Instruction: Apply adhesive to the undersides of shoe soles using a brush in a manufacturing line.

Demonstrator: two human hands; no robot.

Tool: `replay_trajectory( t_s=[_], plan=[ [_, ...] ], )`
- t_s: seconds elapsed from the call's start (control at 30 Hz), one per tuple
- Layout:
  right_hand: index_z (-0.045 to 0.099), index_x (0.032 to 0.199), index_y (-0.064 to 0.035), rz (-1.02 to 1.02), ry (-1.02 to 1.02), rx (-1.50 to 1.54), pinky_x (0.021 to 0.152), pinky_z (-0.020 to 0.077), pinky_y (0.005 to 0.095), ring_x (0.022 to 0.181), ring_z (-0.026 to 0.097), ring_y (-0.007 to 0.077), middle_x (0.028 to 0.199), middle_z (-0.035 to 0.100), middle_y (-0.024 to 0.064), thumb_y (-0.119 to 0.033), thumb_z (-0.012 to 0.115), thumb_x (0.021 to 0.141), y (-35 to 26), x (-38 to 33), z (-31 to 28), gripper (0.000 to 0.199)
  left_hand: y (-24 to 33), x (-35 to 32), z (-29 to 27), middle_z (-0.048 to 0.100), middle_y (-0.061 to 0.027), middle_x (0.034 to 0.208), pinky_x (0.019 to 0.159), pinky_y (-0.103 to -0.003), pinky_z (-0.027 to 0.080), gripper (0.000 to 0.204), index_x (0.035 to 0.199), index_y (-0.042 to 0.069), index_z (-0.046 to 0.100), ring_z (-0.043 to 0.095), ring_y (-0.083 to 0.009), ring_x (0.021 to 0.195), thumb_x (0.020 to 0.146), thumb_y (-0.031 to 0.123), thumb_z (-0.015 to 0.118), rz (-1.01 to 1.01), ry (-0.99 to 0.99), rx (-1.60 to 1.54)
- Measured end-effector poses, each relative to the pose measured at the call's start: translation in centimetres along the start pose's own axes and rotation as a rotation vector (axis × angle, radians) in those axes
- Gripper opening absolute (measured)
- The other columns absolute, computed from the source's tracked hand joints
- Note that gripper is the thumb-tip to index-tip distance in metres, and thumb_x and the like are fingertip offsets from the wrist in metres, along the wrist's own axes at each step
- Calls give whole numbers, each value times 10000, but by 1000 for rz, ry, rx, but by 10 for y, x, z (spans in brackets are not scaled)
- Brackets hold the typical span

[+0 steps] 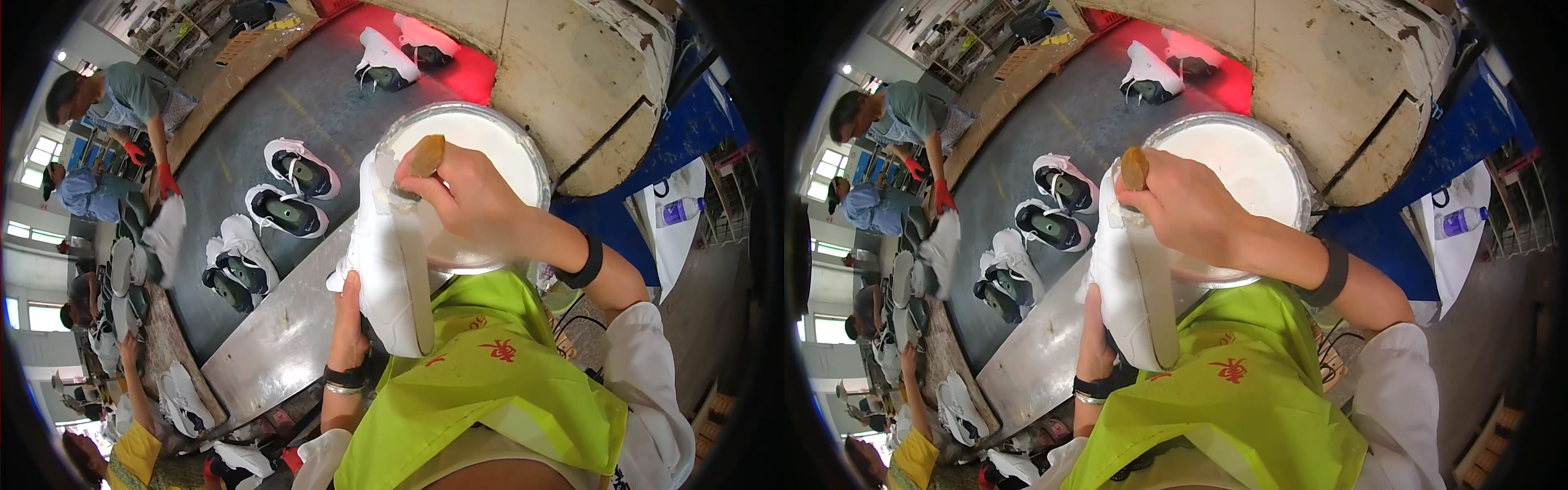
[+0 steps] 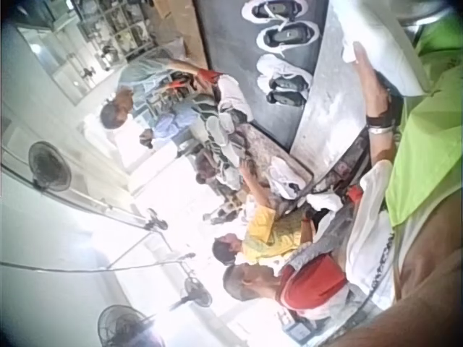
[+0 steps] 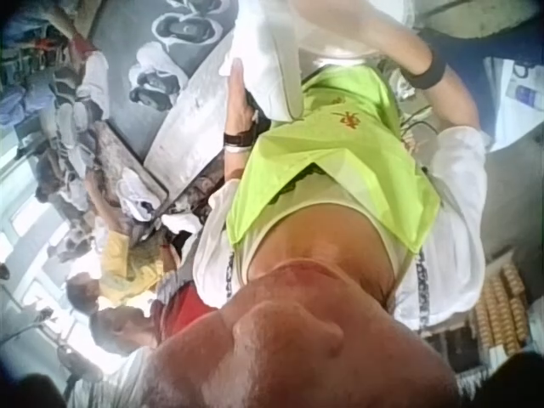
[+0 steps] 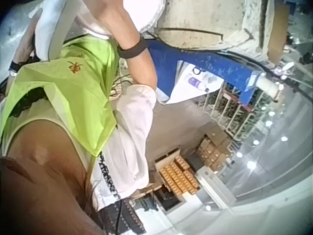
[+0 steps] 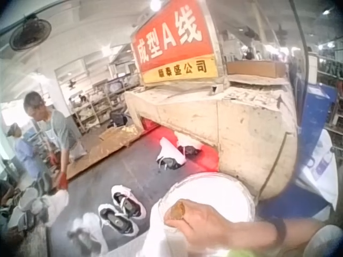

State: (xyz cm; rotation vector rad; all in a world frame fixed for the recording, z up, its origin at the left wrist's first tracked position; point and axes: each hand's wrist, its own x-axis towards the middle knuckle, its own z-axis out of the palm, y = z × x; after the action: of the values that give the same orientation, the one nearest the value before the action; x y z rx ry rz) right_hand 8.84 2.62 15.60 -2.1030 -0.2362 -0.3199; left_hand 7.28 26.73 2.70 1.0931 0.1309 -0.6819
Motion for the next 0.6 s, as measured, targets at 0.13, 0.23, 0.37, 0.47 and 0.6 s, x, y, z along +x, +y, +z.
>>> replay_trajectory(
  t_s=[0.13,0.23,0.37,0.47,0.6],
  plan=[
    [550,910,17,-107,-96,-105,735,453,423,892,574,355,937,569,181,-147,557,901,7,-7,-6,164,9,-5,6,524,-126,1327,999,-363,454,581,1413,34,359,551,-230,1165,1005,447,385,-20,-7,-8],
    [558,929,25,-218,-219,-216,753,460,431,956,566,348,972,554,183,-164,572,896,9,-5,-14,192,12,-11,6,509,-124,1343,1003,-364,451,561,1418,29,345,540,-228,1177,1013,415,383,52,-37,-136],
    [592,934,21,127,75,-289,737,472,445,879,601,374,901,606,191,-190,617,874,72,-6,-31,221,21,1,15,519,-134,1338,941,-378,499,609,1417,43,349,560,-240,1172,994,481,348,-29,50,-106],
    [594,924,20,220,158,-308,719,475,455,840,612,376,901,619,199,-191,622,874,118,-11,-8,218,20,10,21,538,-121,1308,911,-367,512,590,1413,65,360,580,-232,1127,998,483,325,19,-28,-290],
    [591,909,14,413,58,-518,709,482,435,841,612,379,926,633,206,-179,618,883,125,-12,1,196,11,26,9,572,-109,1234,846,-337,524,537,1355,62,425,598,-205,1040,1000,456,337,107,-2,-208]
  ],
)
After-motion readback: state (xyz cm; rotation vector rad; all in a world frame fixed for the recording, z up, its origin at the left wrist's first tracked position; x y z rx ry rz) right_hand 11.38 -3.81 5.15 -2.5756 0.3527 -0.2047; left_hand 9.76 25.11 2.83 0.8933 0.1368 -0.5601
